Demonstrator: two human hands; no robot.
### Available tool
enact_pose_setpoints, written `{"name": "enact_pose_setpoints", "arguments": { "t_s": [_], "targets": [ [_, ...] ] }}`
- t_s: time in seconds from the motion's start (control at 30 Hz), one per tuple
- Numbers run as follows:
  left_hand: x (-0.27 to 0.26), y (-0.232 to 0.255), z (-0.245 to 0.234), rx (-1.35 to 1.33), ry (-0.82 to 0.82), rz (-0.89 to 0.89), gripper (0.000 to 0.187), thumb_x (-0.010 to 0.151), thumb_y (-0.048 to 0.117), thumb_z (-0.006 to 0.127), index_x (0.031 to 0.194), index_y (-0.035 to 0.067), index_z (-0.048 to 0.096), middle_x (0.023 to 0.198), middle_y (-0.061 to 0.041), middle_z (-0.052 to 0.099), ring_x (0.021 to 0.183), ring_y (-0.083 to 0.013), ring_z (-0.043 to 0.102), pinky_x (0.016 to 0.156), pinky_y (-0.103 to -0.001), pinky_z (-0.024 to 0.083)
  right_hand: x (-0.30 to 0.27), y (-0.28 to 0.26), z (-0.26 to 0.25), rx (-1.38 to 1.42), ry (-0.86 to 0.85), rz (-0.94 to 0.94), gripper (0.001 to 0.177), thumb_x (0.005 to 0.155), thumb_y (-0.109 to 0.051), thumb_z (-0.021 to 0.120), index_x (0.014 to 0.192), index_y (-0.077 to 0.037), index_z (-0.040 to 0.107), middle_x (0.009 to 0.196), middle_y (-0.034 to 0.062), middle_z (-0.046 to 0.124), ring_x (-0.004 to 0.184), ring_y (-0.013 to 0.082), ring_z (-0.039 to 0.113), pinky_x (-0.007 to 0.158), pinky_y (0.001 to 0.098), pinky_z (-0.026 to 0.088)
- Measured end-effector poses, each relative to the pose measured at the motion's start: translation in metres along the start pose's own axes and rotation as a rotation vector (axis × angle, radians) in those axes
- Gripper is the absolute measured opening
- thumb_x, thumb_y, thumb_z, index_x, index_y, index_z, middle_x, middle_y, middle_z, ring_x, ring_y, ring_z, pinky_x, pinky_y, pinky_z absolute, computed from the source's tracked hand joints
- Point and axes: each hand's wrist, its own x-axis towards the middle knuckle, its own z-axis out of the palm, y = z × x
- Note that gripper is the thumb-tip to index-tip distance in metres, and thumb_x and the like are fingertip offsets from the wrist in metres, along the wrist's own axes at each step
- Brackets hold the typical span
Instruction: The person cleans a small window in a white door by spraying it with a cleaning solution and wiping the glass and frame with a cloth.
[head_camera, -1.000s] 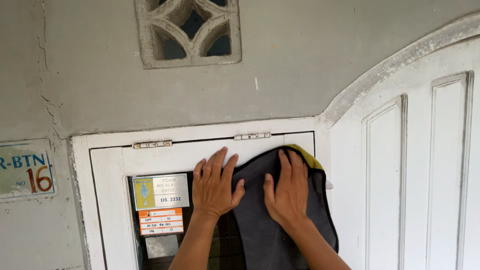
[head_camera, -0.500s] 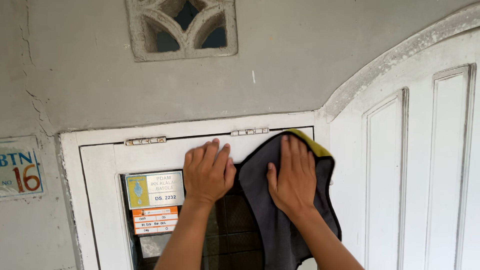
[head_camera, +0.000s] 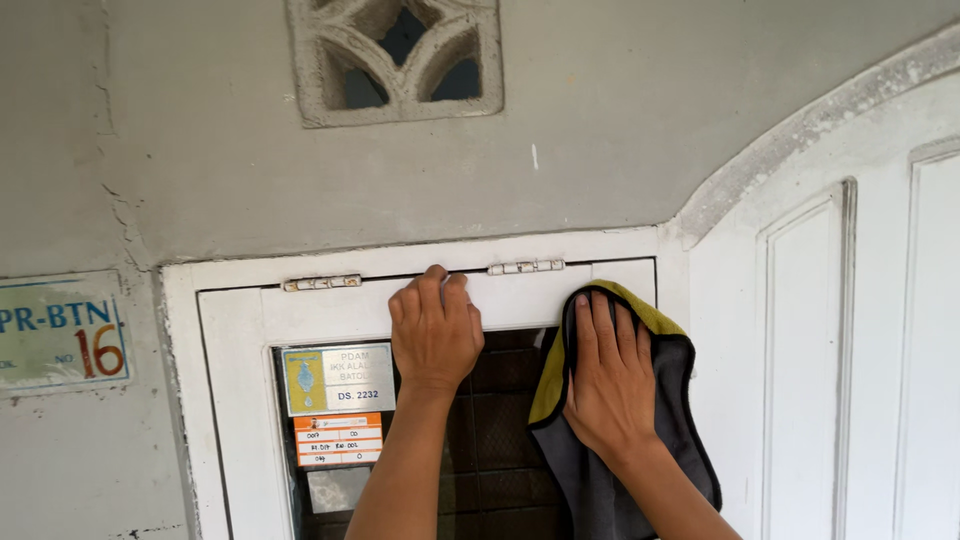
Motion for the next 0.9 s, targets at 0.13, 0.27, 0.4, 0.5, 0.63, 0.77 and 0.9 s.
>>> {"name": "enact_pose_setpoints", "arguments": {
  "t_s": [0.13,0.27,0.4,0.5,0.63,0.77,0.9],
  "targets": [
    [0.001,0.002,-0.004,0.01,0.028,-0.002,0.032,0.084,0.013,0.068,0.116,0.006,0.064,0.125,-0.013,0.058,0.108,-0.0298,0.055,0.095,-0.044,0.043,0.009,-0.008,-0.001,0.063,-0.012,-0.091,0.071,0.085,-0.018,0.059,0.15,0.001,0.039,0.155,0.0203,0.042,0.14,0.0394,0.039,0.112,0.0554,0.032],
    [0.004,0.0,-0.007,0.015,0.017,-0.006,0.032,0.083,0.015,0.068,0.114,0.007,0.066,0.124,-0.012,0.058,0.103,-0.0301,0.054,0.092,-0.044,0.043,0.024,0.005,-0.004,0.157,0.036,-0.11,0.061,0.091,-0.027,0.061,0.144,-0.001,0.046,0.147,0.0226,0.045,0.137,0.0395,0.041,0.112,0.0547,0.033],
    [-0.001,0.001,-0.007,0.014,0.031,-0.041,0.031,0.085,0.014,0.069,0.116,0.009,0.068,0.124,-0.01,0.058,0.103,-0.0282,0.055,0.092,-0.043,0.045,0.029,0.022,-0.014,0.182,0.148,0.088,0.063,0.096,-0.024,0.059,0.15,0.004,0.04,0.155,0.0269,0.04,0.145,0.0431,0.036,0.122,0.0546,0.031],
    [-0.001,0.001,-0.005,0.021,0.025,-0.05,0.031,0.085,0.014,0.069,0.116,0.011,0.068,0.125,-0.01,0.058,0.104,-0.0277,0.055,0.091,-0.042,0.045,0.028,0.021,-0.019,0.136,0.101,0.182,0.089,0.08,-0.026,0.069,0.151,0.01,0.03,0.156,0.0329,0.03,0.146,0.0474,0.028,0.117,0.0597,0.022],
    [-0.002,0.002,-0.005,0.037,0.022,-0.035,0.031,0.085,0.015,0.07,0.116,0.011,0.07,0.124,-0.011,0.06,0.105,-0.0279,0.056,0.09,-0.043,0.045,0.028,-0.001,-0.015,-0.045,-0.041,0.157,0.098,0.075,-0.022,0.069,0.156,0.007,0.023,0.161,0.0281,0.025,0.148,0.0461,0.025,0.12,0.0548,0.021],
    [-0.004,0.0,-0.005,0.022,0.037,-0.009,0.032,0.084,0.015,0.07,0.116,0.011,0.071,0.121,-0.011,0.062,0.112,-0.0281,0.059,0.093,-0.045,0.045,0.023,-0.03,-0.007,-0.047,-0.129,-0.013,0.09,0.077,-0.024,0.065,0.154,0.003,0.028,0.158,0.0225,0.033,0.144,0.0421,0.032,0.117,0.0536,0.027],
    [-0.005,-0.002,-0.004,0.016,0.02,-0.01,0.032,0.086,0.015,0.07,0.118,0.012,0.071,0.121,-0.01,0.064,0.112,-0.0276,0.059,0.092,-0.045,0.044,0.021,-0.022,-0.011,0.126,-0.312,-0.068,0.073,0.095,-0.034,0.057,0.159,-0.006,0.033,0.161,0.0159,0.036,0.129,0.0395,0.046,0.104,0.0527,0.037]
  ]
}}
